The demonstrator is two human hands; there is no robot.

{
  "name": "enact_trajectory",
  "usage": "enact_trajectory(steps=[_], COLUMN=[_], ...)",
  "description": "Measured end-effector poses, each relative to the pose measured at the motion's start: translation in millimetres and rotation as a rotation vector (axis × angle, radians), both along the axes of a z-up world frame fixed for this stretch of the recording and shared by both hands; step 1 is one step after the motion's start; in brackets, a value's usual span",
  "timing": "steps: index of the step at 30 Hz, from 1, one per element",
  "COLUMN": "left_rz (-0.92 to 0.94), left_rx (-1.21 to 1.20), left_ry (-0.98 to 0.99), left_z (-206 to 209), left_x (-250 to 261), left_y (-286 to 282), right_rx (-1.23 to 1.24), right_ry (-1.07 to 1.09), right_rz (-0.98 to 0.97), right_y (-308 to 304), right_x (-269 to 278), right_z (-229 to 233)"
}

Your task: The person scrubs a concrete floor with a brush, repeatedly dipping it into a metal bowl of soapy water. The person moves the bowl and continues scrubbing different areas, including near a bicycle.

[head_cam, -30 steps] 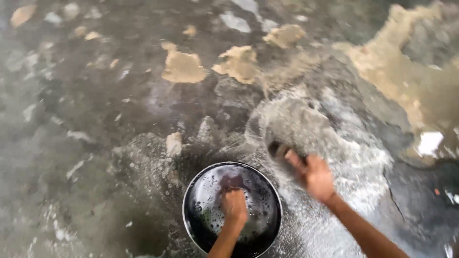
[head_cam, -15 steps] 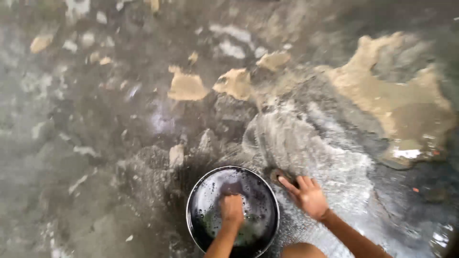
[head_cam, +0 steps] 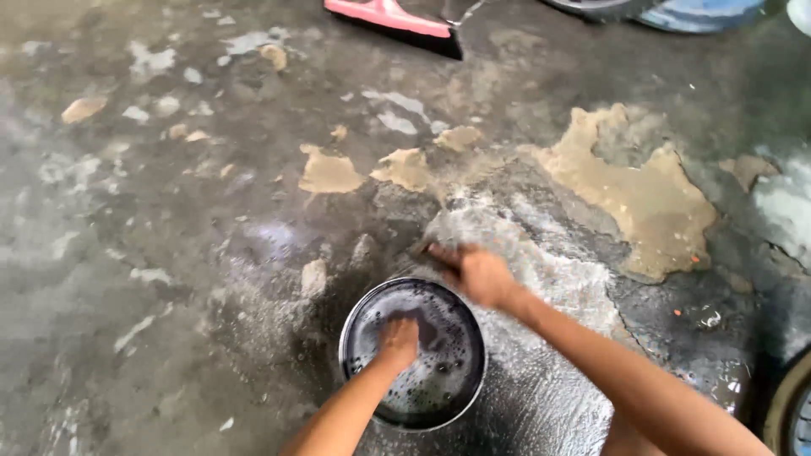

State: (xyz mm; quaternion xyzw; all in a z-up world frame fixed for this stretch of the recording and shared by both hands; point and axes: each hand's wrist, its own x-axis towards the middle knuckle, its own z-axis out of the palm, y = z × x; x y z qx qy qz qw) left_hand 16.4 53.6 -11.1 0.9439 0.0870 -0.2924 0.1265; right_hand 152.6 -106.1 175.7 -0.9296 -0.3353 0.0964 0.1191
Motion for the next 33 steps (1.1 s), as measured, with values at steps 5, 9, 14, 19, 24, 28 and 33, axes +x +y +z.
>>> enact_trajectory(steps=[5,9,14,19,24,28,33], left_rz=[-0.066,-0.139,-0.194,0.13,0.419,0.445,0.452], left_rx=[0.052,-0.019,0.213,0.191,-0.387,-0.414,-0.319], left_ry=[-0.311,-0.395,-0.788,-0.793,-0.37,-0.361,-0.367], left_z=[29,3,87,67,-61,-8,52], left_x=[-18,-31,-36,-12,47,26,25], left_y=[29,58,71,104,109,109,142], right_rx=[-0.102,-0.04,-0.138,-0.139,-0.477,-0.313,-0.225], right_ry=[0.003,0.12,0.143,0.384,-0.077,-0.002,-0.237], right_rz=[0.095,-0.016,-0.14,-0.341,0.424,0.336,0.125], right_y=[44,55,71,87,44,11,60], right_x=[-79,-115,-139,-157,-159,-139,-109], right_z=[-26,-45,-101,-90,-180,-181,-180])
